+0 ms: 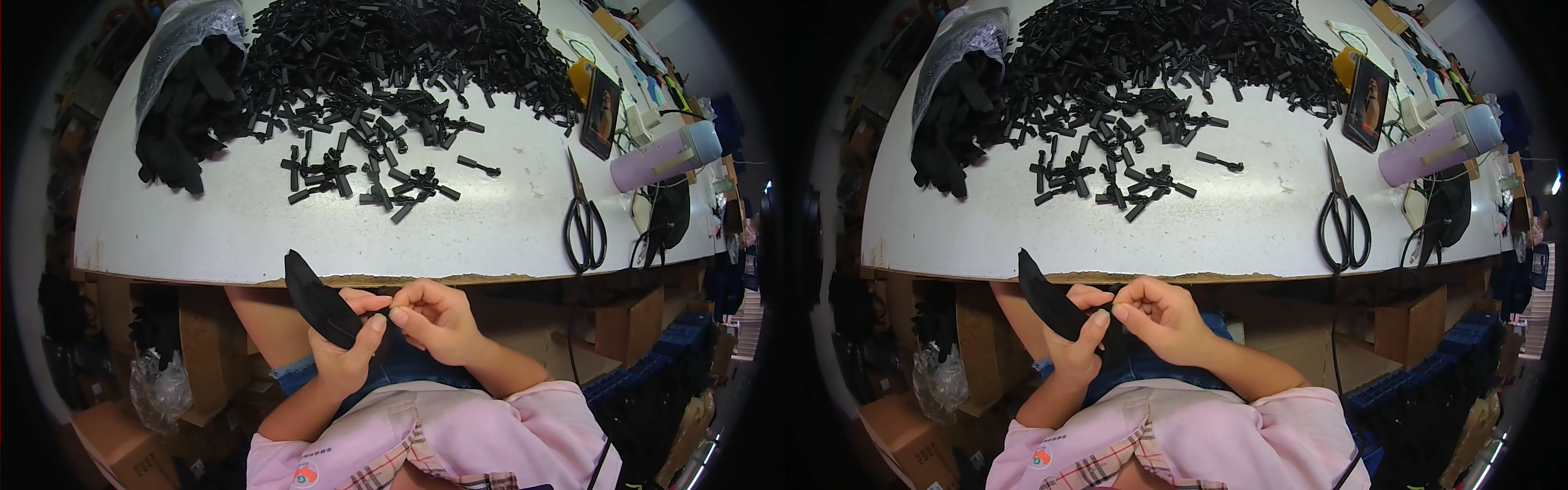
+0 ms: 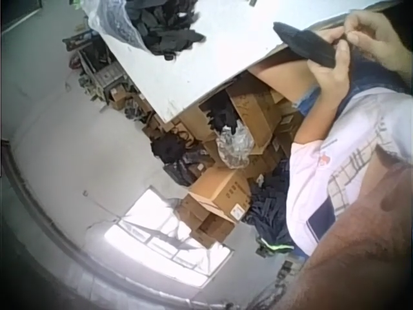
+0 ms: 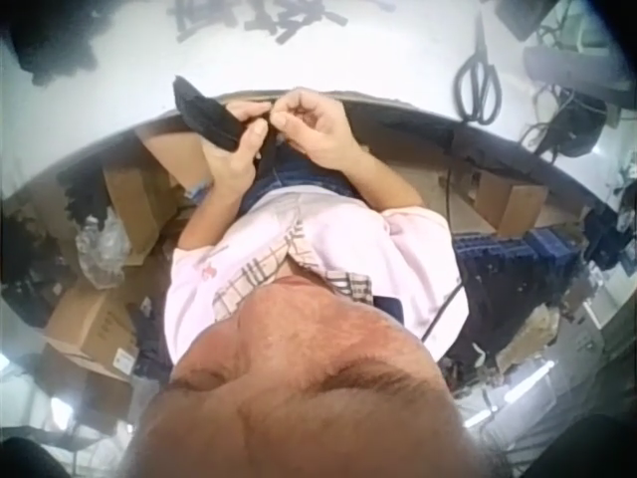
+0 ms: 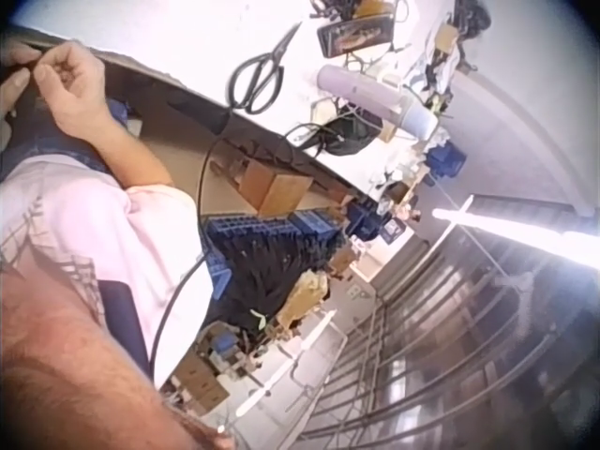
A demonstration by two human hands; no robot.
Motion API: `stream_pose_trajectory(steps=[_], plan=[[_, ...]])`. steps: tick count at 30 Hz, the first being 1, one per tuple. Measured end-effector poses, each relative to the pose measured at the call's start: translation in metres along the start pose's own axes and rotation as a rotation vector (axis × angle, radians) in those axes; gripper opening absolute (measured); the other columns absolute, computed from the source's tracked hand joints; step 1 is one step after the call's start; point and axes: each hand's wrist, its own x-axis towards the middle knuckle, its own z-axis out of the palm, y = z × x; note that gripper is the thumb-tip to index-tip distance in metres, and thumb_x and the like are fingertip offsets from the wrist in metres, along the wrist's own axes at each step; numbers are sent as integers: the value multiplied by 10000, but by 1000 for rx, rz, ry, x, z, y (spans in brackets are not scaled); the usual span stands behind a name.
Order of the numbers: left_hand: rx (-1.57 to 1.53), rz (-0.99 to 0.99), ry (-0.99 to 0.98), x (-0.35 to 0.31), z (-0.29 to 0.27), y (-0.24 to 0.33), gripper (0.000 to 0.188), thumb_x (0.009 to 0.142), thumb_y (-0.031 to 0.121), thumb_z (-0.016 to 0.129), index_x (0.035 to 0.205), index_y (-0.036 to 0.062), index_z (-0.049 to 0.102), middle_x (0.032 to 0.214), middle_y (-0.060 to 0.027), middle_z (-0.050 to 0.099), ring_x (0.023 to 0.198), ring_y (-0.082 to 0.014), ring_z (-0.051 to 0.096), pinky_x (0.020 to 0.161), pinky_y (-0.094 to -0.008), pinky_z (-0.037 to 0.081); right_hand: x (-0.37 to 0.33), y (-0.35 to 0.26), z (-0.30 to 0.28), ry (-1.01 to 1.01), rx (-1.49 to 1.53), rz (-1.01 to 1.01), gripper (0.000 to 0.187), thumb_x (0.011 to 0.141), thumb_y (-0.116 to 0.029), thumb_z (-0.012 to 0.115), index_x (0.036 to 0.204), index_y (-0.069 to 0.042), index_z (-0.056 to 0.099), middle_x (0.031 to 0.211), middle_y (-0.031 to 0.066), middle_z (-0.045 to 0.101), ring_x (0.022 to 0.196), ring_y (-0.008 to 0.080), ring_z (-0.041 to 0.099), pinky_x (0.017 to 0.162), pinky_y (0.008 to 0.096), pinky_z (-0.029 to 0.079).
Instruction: Assembling small black plastic components by hand.
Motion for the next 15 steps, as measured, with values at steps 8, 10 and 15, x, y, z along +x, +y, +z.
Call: stream_pose_trajectory(steps=[8,10,15], plan=[[-62,-45,-10,-2,-2,1,149,744,25,547,884,-23,569,837,-56,508,646,-68,451,537,-173,352,7,-7,-14,-150,158,294,98,814,-92,530,798,-1,498,611,-20,459,457,5,368,388,153,299],[-53,-42,-17,-1,-2,-1,148,747,31,547,884,-25,567,837,-56,506,642,-65,449,527,-171,350,7,-6,-14,-173,203,319,94,813,-88,530,799,-1,498,609,-19,457,456,4,366,389,153,298],[-75,-98,9,-1,0,-1,153,751,36,549,890,-29,558,852,-58,503,639,-56,445,517,-176,351,0,9,-1,37,-273,-172,69,811,-50,518,825,10,488,674,2,472,512,24,396,430,165,314]])
